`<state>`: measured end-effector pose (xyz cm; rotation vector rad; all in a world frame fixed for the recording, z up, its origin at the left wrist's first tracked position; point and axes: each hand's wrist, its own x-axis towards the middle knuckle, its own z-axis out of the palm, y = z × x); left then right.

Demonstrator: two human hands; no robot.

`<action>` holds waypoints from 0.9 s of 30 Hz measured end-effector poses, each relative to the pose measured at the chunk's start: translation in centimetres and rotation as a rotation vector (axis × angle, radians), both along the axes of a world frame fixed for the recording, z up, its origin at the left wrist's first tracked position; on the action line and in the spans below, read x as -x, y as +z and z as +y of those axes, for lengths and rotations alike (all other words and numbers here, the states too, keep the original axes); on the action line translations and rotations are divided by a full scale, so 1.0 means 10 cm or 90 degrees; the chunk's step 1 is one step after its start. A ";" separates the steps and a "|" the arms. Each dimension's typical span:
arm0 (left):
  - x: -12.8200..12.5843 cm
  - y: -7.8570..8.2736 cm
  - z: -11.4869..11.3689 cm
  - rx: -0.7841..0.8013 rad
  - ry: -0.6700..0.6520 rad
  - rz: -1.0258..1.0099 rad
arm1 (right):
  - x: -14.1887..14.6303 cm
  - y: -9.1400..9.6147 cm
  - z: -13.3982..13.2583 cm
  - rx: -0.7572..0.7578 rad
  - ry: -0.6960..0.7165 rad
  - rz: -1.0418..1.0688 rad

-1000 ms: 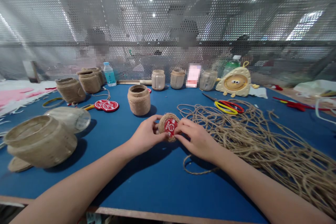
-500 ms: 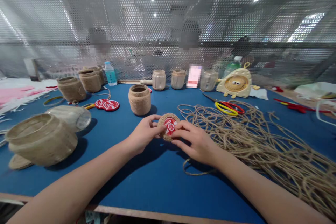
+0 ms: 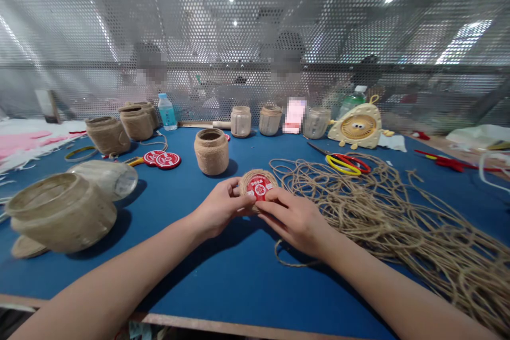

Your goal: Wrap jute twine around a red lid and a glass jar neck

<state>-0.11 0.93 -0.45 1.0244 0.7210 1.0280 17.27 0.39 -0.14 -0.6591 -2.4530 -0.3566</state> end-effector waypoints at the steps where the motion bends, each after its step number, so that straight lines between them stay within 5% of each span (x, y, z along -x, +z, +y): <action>1: 0.00 -0.01 0.00 -0.005 0.004 0.004 | 0.00 0.00 -0.01 0.003 -0.001 -0.002; 16: 0.02 0.04 0.01 -0.046 -0.010 0.108 | -0.07 0.09 0.06 0.075 0.021 -0.024; 27: 0.06 0.05 0.04 0.006 -0.020 0.077 | -0.10 0.13 0.08 0.026 0.071 -0.037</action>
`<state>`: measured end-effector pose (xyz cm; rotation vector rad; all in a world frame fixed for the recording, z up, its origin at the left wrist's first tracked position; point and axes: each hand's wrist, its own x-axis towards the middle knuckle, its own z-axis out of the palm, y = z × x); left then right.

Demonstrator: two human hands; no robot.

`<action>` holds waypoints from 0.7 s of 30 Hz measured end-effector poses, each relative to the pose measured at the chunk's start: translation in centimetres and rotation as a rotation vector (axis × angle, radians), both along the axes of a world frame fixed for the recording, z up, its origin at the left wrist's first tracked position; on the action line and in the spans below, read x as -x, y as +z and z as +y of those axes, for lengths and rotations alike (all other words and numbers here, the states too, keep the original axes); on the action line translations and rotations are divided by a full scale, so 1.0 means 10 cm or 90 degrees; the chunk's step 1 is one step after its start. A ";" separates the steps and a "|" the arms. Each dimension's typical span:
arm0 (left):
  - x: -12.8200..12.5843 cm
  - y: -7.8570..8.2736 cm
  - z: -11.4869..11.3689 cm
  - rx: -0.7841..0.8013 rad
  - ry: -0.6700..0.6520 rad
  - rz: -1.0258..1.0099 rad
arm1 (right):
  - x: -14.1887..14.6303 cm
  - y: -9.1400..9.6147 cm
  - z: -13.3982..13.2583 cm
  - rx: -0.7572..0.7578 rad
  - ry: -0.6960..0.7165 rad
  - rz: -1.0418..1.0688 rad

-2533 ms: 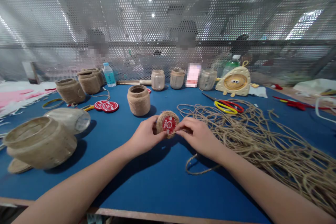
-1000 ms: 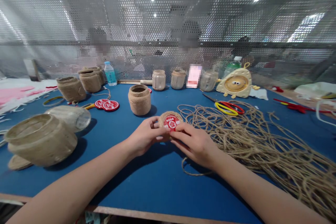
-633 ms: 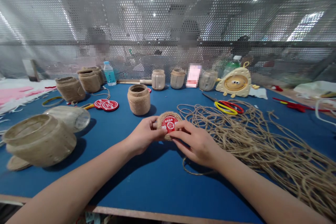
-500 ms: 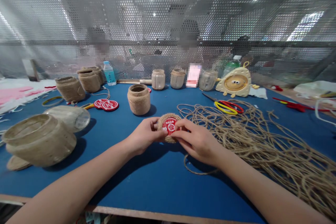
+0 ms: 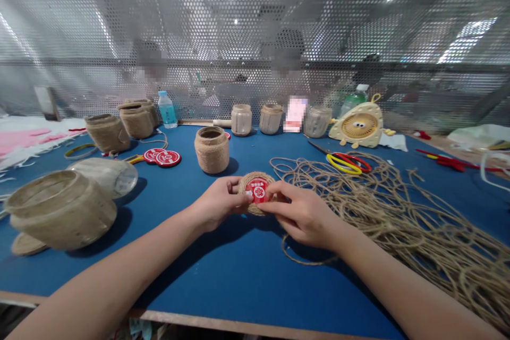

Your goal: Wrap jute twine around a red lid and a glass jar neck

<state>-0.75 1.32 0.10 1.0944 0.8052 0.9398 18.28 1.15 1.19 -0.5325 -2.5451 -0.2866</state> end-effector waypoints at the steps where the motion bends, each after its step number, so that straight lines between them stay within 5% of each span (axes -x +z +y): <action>1: 0.00 0.01 0.00 0.002 0.002 -0.013 | 0.00 0.00 0.00 0.007 0.000 -0.004; 21: -0.06 0.01 -0.10 0.014 -0.083 -0.147 | 0.07 -0.07 -0.08 -0.183 -0.009 0.116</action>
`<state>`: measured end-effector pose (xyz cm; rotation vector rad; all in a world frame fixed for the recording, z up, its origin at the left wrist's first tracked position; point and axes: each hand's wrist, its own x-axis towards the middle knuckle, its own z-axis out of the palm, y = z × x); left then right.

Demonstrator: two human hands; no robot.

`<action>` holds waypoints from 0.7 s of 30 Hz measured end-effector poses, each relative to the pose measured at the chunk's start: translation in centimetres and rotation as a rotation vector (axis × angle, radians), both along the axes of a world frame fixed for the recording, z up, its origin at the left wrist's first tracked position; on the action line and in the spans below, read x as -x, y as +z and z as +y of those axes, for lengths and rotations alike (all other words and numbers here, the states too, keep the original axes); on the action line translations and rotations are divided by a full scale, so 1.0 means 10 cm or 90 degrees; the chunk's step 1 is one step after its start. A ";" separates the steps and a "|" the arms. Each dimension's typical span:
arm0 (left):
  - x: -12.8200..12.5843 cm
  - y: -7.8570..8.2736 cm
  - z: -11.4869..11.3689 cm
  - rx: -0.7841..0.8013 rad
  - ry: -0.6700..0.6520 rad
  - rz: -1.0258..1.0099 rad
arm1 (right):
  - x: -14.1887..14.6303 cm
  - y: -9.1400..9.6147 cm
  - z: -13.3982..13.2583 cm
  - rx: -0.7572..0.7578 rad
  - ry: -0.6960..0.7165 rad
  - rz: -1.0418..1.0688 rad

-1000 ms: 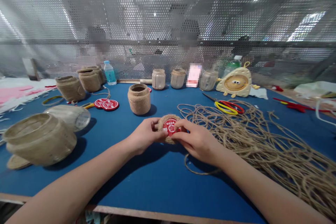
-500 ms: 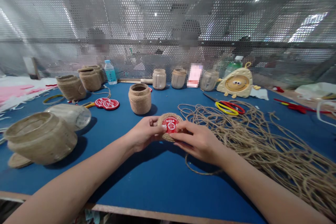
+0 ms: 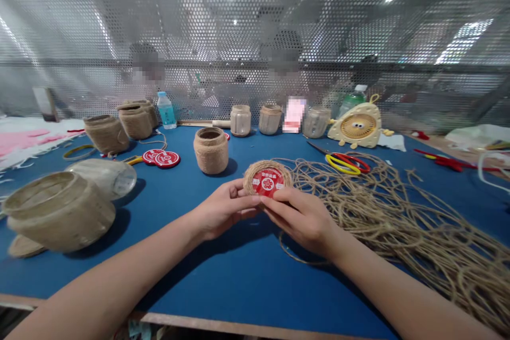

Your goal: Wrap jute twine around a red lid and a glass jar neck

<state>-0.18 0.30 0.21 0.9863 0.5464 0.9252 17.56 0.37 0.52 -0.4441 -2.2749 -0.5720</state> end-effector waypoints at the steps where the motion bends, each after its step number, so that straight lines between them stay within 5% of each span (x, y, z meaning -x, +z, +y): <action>1: -0.01 0.00 0.00 -0.001 0.003 0.002 | 0.00 0.00 0.00 0.000 -0.004 -0.003; 21: 0.03 0.02 0.04 -0.042 0.103 0.078 | -0.09 0.01 0.09 0.095 -0.002 0.010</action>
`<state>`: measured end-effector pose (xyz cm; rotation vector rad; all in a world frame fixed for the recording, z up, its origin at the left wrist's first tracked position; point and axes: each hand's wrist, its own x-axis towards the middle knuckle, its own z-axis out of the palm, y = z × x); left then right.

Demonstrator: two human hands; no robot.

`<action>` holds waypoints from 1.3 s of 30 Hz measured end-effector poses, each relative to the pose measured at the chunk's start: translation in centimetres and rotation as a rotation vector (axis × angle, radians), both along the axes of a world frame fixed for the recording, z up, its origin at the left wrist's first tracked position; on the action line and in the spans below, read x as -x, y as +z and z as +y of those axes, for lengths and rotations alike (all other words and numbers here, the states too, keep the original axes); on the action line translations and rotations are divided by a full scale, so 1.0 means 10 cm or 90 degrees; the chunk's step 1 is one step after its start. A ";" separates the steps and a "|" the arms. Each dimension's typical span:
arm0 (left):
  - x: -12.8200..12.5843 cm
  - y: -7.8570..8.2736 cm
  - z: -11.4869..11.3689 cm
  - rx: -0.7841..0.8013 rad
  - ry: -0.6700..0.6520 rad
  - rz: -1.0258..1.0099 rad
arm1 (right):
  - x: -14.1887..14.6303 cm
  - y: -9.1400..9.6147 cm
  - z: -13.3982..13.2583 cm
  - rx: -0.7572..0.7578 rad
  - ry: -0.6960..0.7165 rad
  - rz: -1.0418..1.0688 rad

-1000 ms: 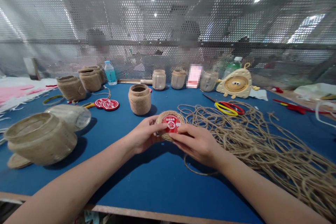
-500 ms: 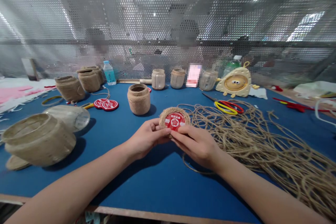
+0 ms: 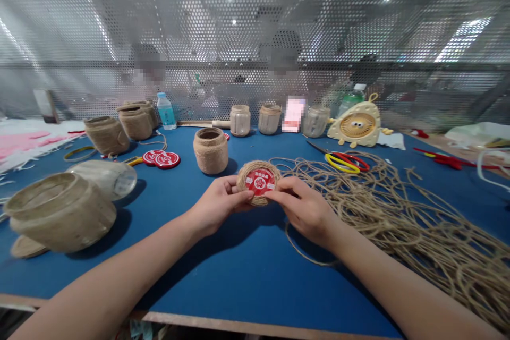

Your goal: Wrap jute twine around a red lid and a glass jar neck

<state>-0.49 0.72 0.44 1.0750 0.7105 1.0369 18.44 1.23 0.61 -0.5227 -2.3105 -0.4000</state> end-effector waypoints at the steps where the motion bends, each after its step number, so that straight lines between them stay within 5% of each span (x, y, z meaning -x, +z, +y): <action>1: 0.00 0.00 0.00 -0.002 -0.001 0.005 | 0.00 0.01 0.00 0.001 0.002 -0.003; 19: -0.04 -0.02 -0.02 0.016 0.016 0.023 | 0.05 0.01 -0.05 0.040 -0.043 -0.111; 39: 0.00 -0.02 0.01 -0.043 0.038 0.047 | 0.00 -0.01 0.04 0.073 0.011 -0.019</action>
